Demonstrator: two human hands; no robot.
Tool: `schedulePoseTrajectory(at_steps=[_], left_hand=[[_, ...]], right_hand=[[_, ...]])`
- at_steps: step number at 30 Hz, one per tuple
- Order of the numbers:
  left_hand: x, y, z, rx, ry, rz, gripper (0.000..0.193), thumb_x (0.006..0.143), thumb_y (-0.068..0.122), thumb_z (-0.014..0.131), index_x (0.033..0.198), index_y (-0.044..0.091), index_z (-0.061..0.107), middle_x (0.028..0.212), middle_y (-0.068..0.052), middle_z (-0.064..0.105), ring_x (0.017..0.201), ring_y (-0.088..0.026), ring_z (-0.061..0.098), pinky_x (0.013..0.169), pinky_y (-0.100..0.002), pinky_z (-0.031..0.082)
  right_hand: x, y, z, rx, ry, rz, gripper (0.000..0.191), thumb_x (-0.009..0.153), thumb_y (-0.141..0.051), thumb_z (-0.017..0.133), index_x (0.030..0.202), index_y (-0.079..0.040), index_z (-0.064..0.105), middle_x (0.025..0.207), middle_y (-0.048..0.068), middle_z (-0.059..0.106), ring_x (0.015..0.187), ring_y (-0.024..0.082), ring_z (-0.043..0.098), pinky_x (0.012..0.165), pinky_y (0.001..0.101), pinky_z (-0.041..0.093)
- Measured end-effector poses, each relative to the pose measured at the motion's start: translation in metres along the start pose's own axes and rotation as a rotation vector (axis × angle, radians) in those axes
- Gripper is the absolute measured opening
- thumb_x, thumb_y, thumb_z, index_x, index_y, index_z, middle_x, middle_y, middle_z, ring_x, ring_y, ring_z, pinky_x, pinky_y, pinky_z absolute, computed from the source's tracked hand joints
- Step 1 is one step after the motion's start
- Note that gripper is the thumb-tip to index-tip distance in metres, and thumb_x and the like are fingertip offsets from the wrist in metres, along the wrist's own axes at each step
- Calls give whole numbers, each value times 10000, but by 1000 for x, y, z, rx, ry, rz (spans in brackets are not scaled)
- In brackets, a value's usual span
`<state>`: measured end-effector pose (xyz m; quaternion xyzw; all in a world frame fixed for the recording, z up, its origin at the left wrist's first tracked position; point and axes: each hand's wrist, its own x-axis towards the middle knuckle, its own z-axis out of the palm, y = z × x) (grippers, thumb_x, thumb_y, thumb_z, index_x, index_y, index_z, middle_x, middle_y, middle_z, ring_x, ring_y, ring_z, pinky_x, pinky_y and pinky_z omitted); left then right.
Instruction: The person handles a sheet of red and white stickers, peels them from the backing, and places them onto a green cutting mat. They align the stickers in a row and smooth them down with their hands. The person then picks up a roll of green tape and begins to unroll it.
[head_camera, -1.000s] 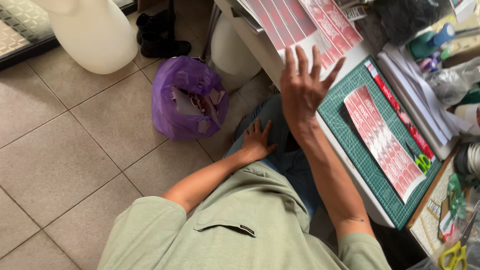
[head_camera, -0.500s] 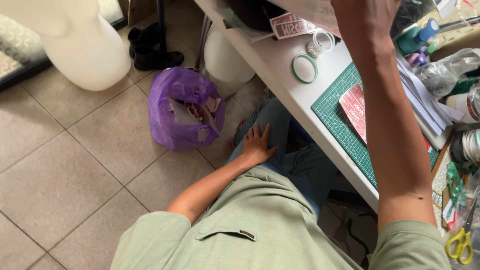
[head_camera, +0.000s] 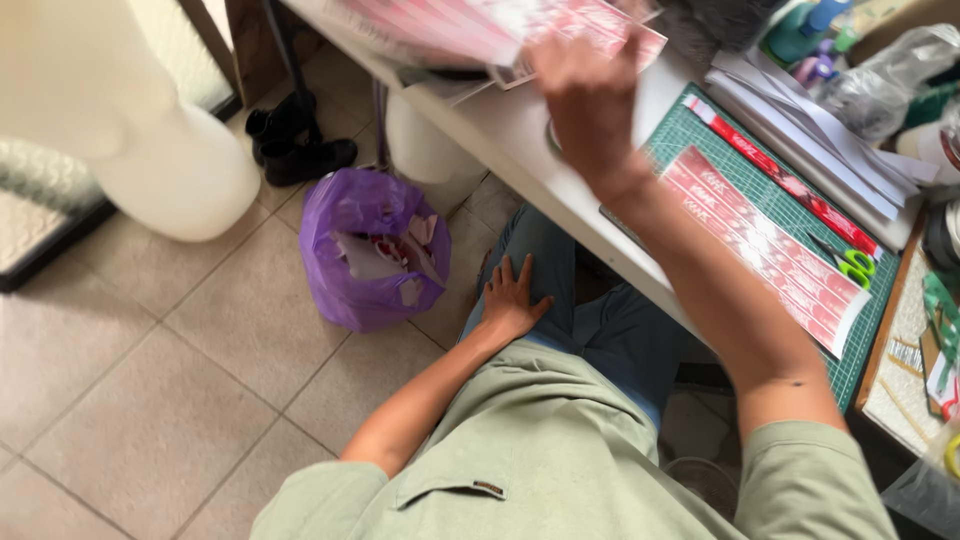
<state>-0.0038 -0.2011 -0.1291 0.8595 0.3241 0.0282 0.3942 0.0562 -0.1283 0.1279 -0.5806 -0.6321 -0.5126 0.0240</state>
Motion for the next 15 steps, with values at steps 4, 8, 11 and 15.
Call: schedulePoseTrajectory(at_steps=[4, 8, 11, 15], left_hand=[[1, 12, 3, 5, 85, 27, 995, 868, 578, 684, 1621, 142, 201, 1614, -327, 205, 1469, -505, 274, 1120, -634, 319], [5, 24, 6, 20, 109, 58, 982, 866, 581, 695, 1608, 129, 238, 1588, -352, 230, 1436, -521, 297, 1113, -637, 312], [11, 28, 13, 32, 131, 83, 955, 874, 575, 690, 1599, 108, 281, 1571, -374, 262, 1422, -528, 317, 1110, -633, 322], [18, 25, 28, 65, 86, 68, 917, 878, 570, 704, 1544, 57, 338, 1541, -366, 322, 1439, -519, 329, 1135, -606, 334]], right_hand=[[-26, -14, 1, 111, 4, 47, 73, 905, -70, 687, 892, -126, 642, 781, 3, 591, 770, 156, 645, 1279, 561, 181], [-39, -10, 10, 189, -46, 125, 70, 882, -36, 706, 900, -101, 687, 773, 4, 622, 760, 161, 658, 1273, 547, 211], [-46, -7, 25, 233, -93, 177, 110, 909, -7, 706, 863, -105, 690, 752, 10, 633, 745, 171, 668, 1260, 562, 225], [-72, -15, 41, 275, -66, 224, 173, 930, -22, 717, 1081, -95, 757, 882, -2, 679, 828, 164, 675, 1280, 560, 192]])
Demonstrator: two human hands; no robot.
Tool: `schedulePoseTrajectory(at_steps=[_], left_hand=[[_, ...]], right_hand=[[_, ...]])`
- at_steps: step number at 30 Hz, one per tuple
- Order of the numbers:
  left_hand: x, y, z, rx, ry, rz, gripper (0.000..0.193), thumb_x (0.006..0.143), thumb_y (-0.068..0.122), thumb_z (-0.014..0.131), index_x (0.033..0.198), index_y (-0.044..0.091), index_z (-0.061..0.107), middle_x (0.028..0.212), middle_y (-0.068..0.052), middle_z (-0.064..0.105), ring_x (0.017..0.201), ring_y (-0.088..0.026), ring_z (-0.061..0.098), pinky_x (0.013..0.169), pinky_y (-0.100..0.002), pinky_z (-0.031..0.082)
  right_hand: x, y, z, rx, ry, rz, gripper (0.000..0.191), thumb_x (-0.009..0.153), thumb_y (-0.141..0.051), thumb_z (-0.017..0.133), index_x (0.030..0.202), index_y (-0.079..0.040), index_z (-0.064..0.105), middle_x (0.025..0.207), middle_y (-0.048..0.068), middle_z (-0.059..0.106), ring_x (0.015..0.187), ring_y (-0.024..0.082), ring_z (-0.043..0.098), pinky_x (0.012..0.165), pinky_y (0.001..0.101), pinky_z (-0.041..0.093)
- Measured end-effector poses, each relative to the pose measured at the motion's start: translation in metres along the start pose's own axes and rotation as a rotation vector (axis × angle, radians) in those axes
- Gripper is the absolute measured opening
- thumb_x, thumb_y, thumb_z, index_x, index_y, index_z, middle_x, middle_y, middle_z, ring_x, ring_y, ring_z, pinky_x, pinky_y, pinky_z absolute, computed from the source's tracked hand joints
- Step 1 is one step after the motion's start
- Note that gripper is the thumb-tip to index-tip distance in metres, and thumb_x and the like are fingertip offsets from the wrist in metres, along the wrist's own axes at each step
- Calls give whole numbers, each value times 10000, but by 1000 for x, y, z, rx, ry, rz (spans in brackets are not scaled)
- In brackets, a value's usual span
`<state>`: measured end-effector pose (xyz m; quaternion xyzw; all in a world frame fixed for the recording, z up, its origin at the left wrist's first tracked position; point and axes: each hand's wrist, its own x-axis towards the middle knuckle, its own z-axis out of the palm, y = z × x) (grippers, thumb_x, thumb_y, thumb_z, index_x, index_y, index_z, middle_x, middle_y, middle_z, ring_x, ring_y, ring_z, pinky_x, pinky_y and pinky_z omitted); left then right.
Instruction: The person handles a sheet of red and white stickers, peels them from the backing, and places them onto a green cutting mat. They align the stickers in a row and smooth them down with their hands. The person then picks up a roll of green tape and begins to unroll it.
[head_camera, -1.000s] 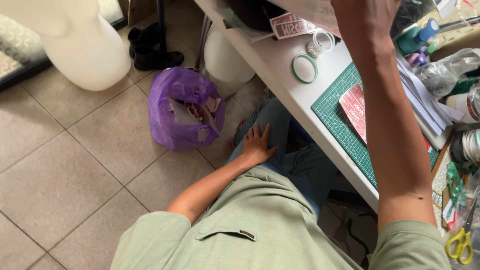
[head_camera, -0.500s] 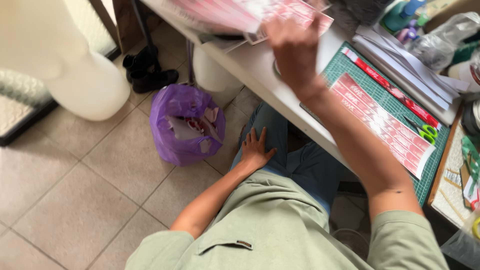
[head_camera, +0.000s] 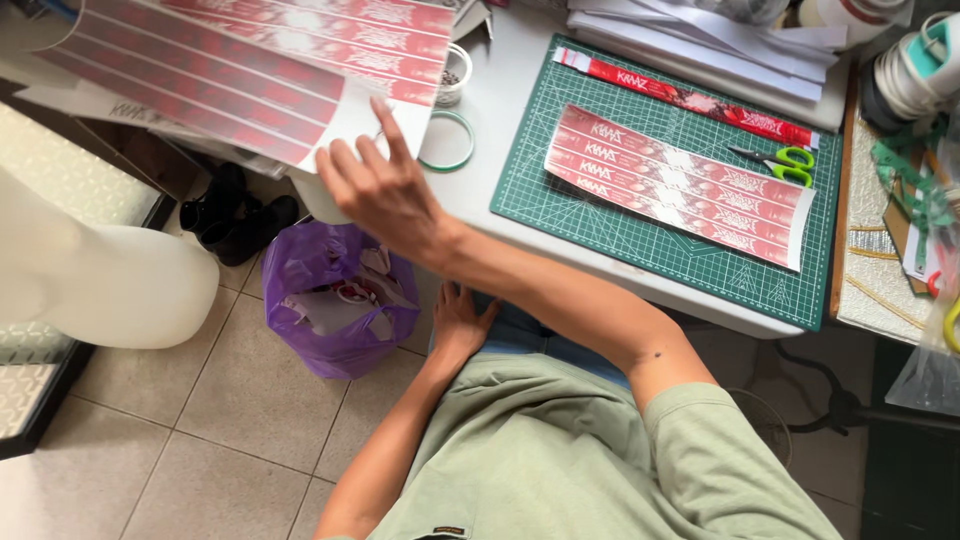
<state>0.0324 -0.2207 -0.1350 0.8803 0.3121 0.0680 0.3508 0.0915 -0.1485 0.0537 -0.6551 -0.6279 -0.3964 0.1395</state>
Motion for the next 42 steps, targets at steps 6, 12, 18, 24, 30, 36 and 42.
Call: schedulePoseTrajectory(at_steps=[6, 12, 18, 24, 30, 36, 42], left_hand=[[8, -11, 18, -49, 72, 166, 863, 886, 484, 729, 1527, 23, 381, 1548, -296, 383, 1408, -513, 358, 1133, -580, 336], [10, -26, 27, -58, 85, 214, 695, 853, 378, 748, 1401, -6, 561, 1431, -325, 503, 1287, -502, 493, 1029, -533, 450], [18, -5, 9, -167, 96, 770, 167, 1018, 200, 744, 1115, 68, 775, 976, -71, 780, 915, -272, 781, 799, -366, 621], [81, 37, -2, 45, 460, 1100, 404, 876, 318, 841, 1170, 83, 693, 1174, -96, 641, 1105, -273, 650, 995, -431, 549], [95, 39, -2, 139, 454, 1056, 590, 854, 481, 889, 1198, 96, 602, 1202, -102, 525, 1108, -280, 593, 1044, -456, 523], [93, 35, 4, 98, 282, 953, 564, 869, 495, 851, 1190, 91, 624, 1162, -97, 591, 1084, -286, 613, 1056, -490, 472], [84, 39, 8, 286, 228, 846, 491, 872, 568, 808, 1001, 101, 726, 1034, -55, 667, 957, -230, 633, 1100, -507, 447]], right_hand=[[-82, 18, 3, 301, 9, 39, 346, 968, -165, 737, 1311, -126, 706, 1268, 47, 680, 1148, 186, 666, 1260, 600, 145], [-209, 109, -50, 297, -154, 280, 391, 824, -179, 809, 1196, -114, 709, 1205, 55, 710, 1066, 200, 698, 1130, 531, 367], [-324, 165, -120, 79, -333, 665, 348, 890, -186, 794, 1210, -69, 727, 1233, 119, 698, 1119, 303, 673, 983, 419, 540], [-449, 168, -134, -143, -282, 783, 338, 957, -347, 806, 1149, -83, 715, 1176, 120, 620, 1090, 318, 618, 988, 416, 500], [-512, 187, -100, -138, -379, 684, 371, 987, -451, 724, 1093, -96, 700, 1056, 86, 598, 991, 250, 588, 955, 392, 475], [-495, 165, -109, -67, -207, 751, 382, 1024, -443, 715, 1169, -91, 703, 1119, 124, 658, 1071, 314, 595, 969, 458, 459], [-450, 165, -128, -80, -386, 745, 300, 1025, -431, 657, 1069, -140, 716, 1053, 66, 614, 1011, 301, 567, 989, 488, 443]])
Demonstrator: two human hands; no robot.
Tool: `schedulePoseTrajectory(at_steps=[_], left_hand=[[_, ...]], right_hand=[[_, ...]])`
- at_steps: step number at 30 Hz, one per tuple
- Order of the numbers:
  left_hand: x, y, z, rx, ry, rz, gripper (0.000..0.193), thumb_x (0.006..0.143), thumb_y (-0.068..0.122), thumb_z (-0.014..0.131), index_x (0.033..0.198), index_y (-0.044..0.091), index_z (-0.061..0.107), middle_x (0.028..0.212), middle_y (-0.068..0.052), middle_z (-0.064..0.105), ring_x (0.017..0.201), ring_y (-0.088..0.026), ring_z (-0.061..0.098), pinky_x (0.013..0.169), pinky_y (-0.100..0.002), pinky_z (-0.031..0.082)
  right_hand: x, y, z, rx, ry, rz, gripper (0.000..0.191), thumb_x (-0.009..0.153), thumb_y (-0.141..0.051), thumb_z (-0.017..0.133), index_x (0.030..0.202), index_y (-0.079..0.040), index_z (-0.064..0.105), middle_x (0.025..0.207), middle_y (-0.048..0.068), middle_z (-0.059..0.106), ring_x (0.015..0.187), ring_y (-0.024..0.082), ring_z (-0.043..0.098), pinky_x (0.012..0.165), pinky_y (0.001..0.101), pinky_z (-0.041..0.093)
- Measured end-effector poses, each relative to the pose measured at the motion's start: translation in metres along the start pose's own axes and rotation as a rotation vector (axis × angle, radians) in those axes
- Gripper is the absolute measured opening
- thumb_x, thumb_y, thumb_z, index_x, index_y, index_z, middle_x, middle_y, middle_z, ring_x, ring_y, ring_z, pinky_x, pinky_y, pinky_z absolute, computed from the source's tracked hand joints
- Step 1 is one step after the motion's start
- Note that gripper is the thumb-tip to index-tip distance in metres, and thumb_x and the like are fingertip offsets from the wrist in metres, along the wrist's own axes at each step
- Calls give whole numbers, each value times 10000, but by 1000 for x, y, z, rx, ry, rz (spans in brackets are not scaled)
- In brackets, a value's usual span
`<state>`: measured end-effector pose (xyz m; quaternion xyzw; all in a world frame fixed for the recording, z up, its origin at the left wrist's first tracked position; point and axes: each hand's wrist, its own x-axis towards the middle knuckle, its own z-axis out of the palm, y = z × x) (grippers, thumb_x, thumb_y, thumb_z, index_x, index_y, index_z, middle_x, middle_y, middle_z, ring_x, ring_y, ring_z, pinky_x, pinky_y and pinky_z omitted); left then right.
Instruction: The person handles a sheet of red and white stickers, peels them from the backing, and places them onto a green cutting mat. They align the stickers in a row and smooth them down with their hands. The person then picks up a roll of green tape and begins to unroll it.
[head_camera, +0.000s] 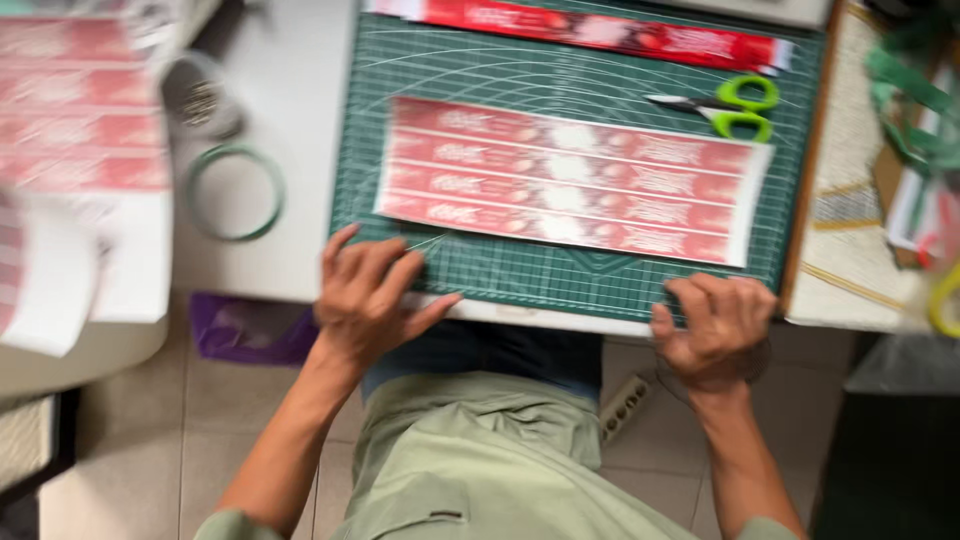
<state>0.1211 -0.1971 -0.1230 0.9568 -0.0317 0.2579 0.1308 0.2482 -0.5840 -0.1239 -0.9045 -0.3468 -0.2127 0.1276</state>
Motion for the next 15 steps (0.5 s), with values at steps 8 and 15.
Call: schedulePoseTrajectory(at_steps=[8, 15], left_hand=[[-8, 7, 3, 37, 72, -23, 488, 880, 582, 778, 914, 95, 764, 934, -66, 687, 901, -251, 617, 1037, -497, 518], [6, 9, -4, -38, 132, -25, 386, 914, 483, 770, 930, 98, 769, 914, -54, 712, 897, -244, 649, 987, -468, 569]], right_hand=[[-7, -8, -2, -21, 110, -29, 342, 1056, -429, 580, 1129, -109, 676, 1097, 67, 634, 997, 261, 568, 932, 440, 441], [1, -15, -5, -27, 45, 19, 398, 1064, -443, 512, 1068, -121, 746, 1045, 52, 660, 1007, 267, 574, 1003, 474, 440]])
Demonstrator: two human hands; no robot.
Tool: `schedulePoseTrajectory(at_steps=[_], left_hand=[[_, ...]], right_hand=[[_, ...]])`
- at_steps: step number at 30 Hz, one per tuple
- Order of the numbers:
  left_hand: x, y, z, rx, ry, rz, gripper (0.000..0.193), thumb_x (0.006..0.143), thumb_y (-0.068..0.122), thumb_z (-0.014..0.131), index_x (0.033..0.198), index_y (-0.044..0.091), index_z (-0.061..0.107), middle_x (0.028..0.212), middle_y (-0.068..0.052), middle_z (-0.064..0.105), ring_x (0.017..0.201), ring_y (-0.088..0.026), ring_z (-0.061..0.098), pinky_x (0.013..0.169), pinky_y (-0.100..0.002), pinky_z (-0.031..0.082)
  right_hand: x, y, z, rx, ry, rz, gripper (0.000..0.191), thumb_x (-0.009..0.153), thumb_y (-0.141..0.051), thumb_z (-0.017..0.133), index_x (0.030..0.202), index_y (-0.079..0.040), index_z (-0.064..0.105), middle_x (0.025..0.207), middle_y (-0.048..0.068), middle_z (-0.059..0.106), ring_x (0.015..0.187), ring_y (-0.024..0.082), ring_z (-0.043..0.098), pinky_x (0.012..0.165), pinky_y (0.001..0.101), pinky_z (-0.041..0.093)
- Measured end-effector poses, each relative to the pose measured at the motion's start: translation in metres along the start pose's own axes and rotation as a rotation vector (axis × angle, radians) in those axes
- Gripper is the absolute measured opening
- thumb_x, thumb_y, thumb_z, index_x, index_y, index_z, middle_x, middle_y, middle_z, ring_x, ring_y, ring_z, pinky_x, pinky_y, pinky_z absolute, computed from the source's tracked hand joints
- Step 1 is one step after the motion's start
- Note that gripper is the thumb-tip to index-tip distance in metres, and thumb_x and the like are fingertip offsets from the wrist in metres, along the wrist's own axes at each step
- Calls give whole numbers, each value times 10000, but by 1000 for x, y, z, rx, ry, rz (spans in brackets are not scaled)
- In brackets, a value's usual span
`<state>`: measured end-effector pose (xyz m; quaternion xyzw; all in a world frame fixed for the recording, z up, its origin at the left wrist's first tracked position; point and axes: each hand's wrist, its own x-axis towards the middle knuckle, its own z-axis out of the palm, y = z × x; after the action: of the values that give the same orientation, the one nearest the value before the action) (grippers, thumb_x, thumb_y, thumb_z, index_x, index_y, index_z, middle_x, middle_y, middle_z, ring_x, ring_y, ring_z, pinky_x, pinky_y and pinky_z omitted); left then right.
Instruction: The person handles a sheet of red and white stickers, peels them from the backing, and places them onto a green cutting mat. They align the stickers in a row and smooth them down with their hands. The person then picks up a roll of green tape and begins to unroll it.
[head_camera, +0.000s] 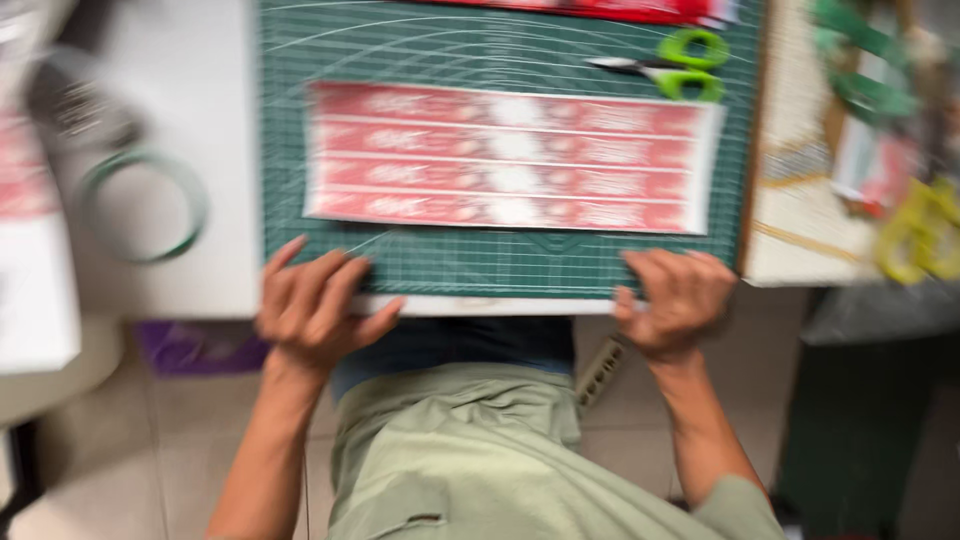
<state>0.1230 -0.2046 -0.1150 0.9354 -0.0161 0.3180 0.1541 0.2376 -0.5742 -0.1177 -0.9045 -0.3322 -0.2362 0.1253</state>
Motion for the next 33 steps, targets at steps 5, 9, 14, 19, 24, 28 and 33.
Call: schedulePoseTrajectory(at_steps=[5, 9, 14, 19, 24, 28, 33], left_hand=[[45, -2, -29, -373, -94, -356, 136, 1060, 165, 705, 957, 78, 732, 950, -58, 734, 884, -231, 724, 803, -377, 579], [93, -24, -27, -350, -140, -228, 79, 1095, 120, 723, 1066, 47, 732, 1025, -96, 740, 889, -266, 733, 769, -382, 572], [123, -27, 7, -247, -455, 189, 428, 1030, 204, 631, 1434, 61, 618, 1490, -155, 610, 1414, -343, 554, 1169, -451, 475], [113, -28, 30, -144, -653, 227, 701, 1032, 539, 386, 1596, 125, 343, 1655, -177, 248, 1521, -361, 193, 1223, -560, 131], [87, -36, 24, -190, -704, 159, 651, 1048, 506, 346, 1600, 162, 322, 1676, -142, 232, 1551, -341, 172, 1259, -528, 67], [85, -38, 24, -165, -726, 162, 597, 1078, 424, 333, 1619, 172, 327, 1692, -134, 238, 1565, -342, 171, 1267, -524, 86], [95, -54, 13, -249, -769, 121, 656, 1065, 519, 356, 1625, 183, 302, 1702, -113, 205, 1566, -310, 167, 1272, -506, 76]], right_hand=[[18, -1, -11, 81, -104, 62, 341, 991, -394, 594, 1035, -95, 752, 1012, 75, 665, 993, 273, 576, 937, 480, 430], [48, 27, -29, 210, -267, 169, 100, 1054, -171, 708, 1035, -76, 735, 1039, 70, 697, 974, 236, 629, 895, 440, 477], [102, 43, -4, 296, -385, -83, 560, 962, -255, 717, 1458, -37, 575, 1578, 216, 457, 1480, 387, 422, 1230, 484, 365], [106, 31, 4, 185, -605, -199, 672, 982, -443, 580, 1562, -120, 473, 1658, 173, 329, 1524, 347, 283, 1222, 572, 241], [86, 36, 0, 193, -636, -188, 532, 1077, -381, 544, 1561, -170, 486, 1684, 101, 374, 1577, 288, 337, 1310, 509, 286], [92, 49, 1, 205, -645, -103, 562, 1026, -432, 600, 1515, -173, 504, 1632, 81, 414, 1544, 279, 384, 1323, 475, 303], [101, 44, 5, 207, -605, -141, 714, 987, -522, 556, 1612, -225, 378, 1709, 138, 277, 1572, 358, 269, 1288, 568, 156]])
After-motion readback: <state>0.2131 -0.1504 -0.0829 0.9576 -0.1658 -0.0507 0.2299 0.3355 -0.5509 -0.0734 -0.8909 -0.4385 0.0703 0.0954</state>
